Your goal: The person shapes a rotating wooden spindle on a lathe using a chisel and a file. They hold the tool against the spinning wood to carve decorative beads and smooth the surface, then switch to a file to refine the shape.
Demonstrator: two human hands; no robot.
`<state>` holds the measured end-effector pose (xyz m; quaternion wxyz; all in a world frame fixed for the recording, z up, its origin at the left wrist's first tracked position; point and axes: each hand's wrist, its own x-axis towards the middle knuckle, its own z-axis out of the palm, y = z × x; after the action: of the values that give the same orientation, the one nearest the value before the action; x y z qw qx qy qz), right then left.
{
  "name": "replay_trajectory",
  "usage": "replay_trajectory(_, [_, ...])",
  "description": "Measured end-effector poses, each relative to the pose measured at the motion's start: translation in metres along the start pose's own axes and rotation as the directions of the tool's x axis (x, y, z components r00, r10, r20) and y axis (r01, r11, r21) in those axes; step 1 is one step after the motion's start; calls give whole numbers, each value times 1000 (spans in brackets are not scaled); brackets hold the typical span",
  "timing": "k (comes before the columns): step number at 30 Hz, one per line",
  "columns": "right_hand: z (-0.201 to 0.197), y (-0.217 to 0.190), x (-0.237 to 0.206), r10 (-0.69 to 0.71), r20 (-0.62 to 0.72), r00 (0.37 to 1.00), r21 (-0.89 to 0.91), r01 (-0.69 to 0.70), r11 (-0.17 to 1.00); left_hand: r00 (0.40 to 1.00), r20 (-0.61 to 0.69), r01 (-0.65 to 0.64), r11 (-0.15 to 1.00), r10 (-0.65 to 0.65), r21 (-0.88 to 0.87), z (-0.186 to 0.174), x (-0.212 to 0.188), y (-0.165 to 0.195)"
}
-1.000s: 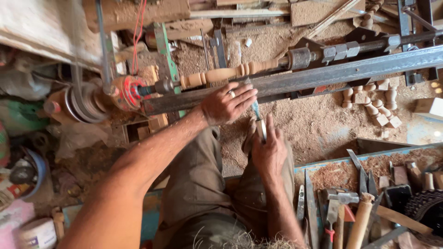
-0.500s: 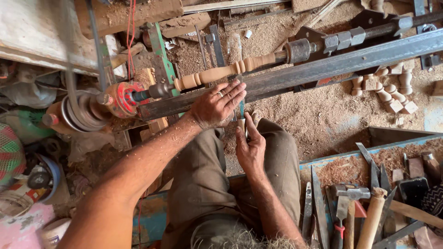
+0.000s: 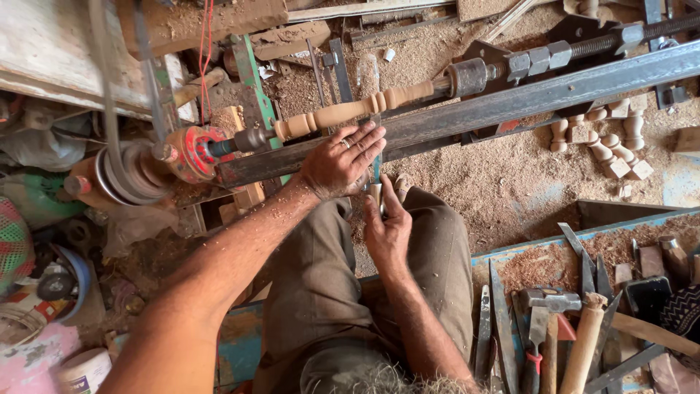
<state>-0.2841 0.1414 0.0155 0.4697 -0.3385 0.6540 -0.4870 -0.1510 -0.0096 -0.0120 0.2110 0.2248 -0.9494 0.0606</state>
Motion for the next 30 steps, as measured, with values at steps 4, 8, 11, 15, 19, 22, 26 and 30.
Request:
replay_trajectory(4, [-23,-5,12,84,64,994,113,-91,989,1000,9,-26,1000,26,-16,-3,3,-1])
replay_trajectory(8, [-71,-23,35,261,210,942,-71,-252,965,986,164,16,999,-11,-29,-12,7,2])
replay_trajectory(11, [-100,-40,64,246,320,915,-140,-211,967,974,227,40,996,-22,-76,-18,10,1])
replay_trajectory(15, [-124,-60,96,313,367,876,-424,-141,895,954,296,67,995,-40,-81,-23,12,2])
replay_trajectory(19, [-127,-64,95,320,388,864,-406,-152,901,961,277,60,993,-30,-103,-25,14,2])
replay_trajectory(22, [-117,-54,63,383,374,844,-239,-312,920,982,183,-20,987,49,-159,-28,14,-1])
replay_trajectory(26, [-96,-34,22,261,614,744,482,-616,623,870,481,-16,983,105,-185,-37,13,2])
replay_trajectory(30, [-96,-34,7,276,281,919,111,-316,942,901,419,-105,994,108,-32,-44,20,10])
